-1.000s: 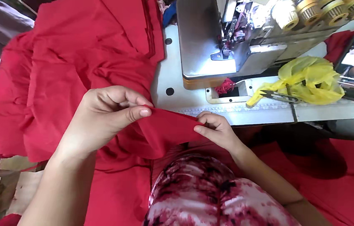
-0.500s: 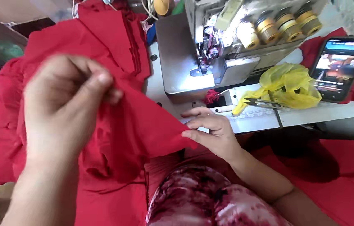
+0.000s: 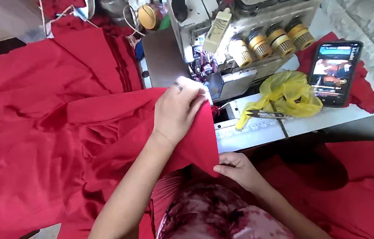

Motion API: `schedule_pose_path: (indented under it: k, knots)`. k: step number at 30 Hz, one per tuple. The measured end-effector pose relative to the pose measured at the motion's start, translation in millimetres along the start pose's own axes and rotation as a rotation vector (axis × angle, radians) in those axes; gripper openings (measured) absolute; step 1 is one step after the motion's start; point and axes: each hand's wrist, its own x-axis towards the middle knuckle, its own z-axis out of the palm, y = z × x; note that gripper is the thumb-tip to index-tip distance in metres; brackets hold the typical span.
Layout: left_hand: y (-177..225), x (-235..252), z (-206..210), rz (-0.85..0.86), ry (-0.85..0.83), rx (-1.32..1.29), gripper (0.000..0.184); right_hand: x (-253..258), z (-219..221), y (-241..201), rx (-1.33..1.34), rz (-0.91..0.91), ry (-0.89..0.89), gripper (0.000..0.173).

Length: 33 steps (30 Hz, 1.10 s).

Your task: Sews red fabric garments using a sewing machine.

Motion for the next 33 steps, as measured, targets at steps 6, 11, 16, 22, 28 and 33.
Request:
schedule_pose_path:
  k: [6,11,16,22,28,33]
  knots:
    - [27,-24,-3,-0.061,-0.11,0.291,0.035,1,-2,-7,-0.011,-0.036,-0.115,0.01]
    - [16,-20,11,-0.065,-0.089,0.251,0.043,14,-8,-21,-0.041,-0.105,-0.061,0.008]
    - [11,-25,-3,-0.035,-0.13,0.094,0.048,24,1,-30,0.031,-0.087,-0.103,0.014]
    - [-6,-69,17,0.327,-0.095,0.14,0.054,63,5,-41,-0.071,-0.224,0.073,0.016]
    - [-23,-24,-12,0.36,-0.086,0.009,0.021,111,-7,-47,-0.392,-0.493,0.163,0.014]
    - [-47,12,-23,0.302,-0.183,0.024,0.028,119,-6,-44,-0.513,-0.519,0.172,0.029]
